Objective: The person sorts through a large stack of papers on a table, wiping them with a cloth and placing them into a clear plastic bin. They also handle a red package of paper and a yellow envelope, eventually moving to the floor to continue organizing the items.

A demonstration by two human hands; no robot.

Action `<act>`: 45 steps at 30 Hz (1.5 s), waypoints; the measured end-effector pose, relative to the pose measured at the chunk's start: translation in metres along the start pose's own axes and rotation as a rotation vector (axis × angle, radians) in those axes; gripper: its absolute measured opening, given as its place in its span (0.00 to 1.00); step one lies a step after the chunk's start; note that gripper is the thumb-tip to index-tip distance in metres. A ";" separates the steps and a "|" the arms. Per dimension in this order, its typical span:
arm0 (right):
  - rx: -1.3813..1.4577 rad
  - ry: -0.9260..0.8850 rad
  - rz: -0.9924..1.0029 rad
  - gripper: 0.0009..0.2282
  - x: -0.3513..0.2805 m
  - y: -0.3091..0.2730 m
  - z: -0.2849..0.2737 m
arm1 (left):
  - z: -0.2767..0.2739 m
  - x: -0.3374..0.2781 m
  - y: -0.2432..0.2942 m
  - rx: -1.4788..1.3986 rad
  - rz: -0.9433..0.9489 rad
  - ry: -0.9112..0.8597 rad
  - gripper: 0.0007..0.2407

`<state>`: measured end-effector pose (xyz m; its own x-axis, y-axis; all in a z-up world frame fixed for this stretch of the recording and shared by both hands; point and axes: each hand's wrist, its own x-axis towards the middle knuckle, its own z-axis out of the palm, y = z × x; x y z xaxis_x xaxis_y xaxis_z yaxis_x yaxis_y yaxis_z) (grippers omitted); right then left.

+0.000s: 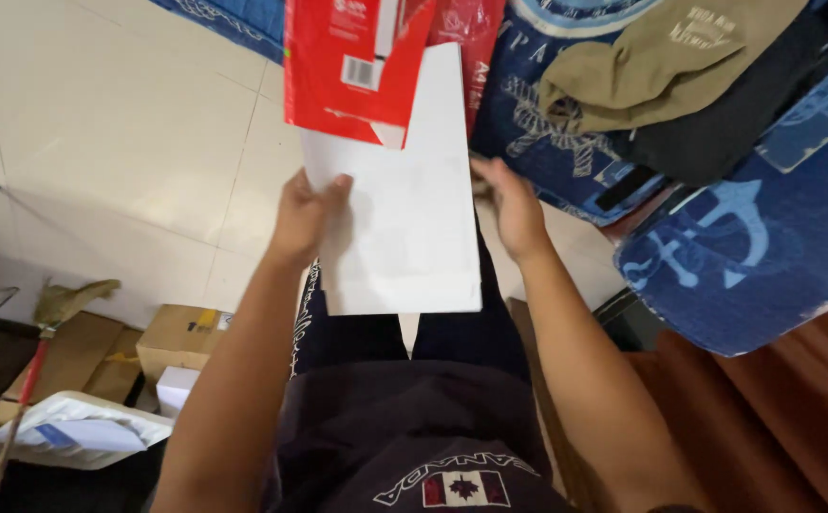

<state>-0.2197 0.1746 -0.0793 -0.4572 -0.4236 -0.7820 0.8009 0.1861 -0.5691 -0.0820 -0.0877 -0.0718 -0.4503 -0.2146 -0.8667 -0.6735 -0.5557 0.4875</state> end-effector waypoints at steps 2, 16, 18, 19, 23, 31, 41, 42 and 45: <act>-0.433 0.055 -0.209 0.16 0.019 0.006 0.005 | -0.015 0.000 0.006 -0.002 0.074 -0.031 0.13; -1.346 0.184 -0.639 0.37 0.060 -0.011 0.071 | -0.091 -0.017 0.069 0.486 0.023 -0.004 0.13; -1.363 0.187 -0.636 0.39 0.065 -0.010 0.073 | -0.098 -0.014 0.076 0.491 0.018 -0.015 0.14; -1.379 0.194 -0.621 0.41 0.065 -0.007 0.074 | -0.102 -0.014 0.078 0.499 0.003 -0.033 0.14; -1.475 0.255 -0.677 0.37 0.076 0.014 0.063 | -0.105 -0.013 0.086 0.495 0.012 -0.075 0.14; -1.483 0.189 -0.748 0.32 0.076 0.007 0.051 | -0.116 -0.013 0.099 0.627 -0.104 -0.086 0.15; -1.387 0.263 -0.943 0.26 0.090 -0.022 0.032 | -0.101 -0.008 0.087 0.585 -0.039 -0.092 0.15; -1.449 0.261 -0.976 0.21 0.090 -0.028 0.033 | -0.096 -0.007 0.087 0.571 -0.052 -0.086 0.15; -1.502 0.195 -0.996 0.16 0.092 -0.044 0.036 | -0.090 -0.007 0.082 0.508 -0.061 -0.078 0.14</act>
<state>-0.2828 0.0963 -0.1170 -0.6175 -0.7865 0.0048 -0.7131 0.5573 -0.4253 -0.0816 -0.2039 -0.0348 -0.4305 -0.1222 -0.8943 -0.8910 -0.1008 0.4427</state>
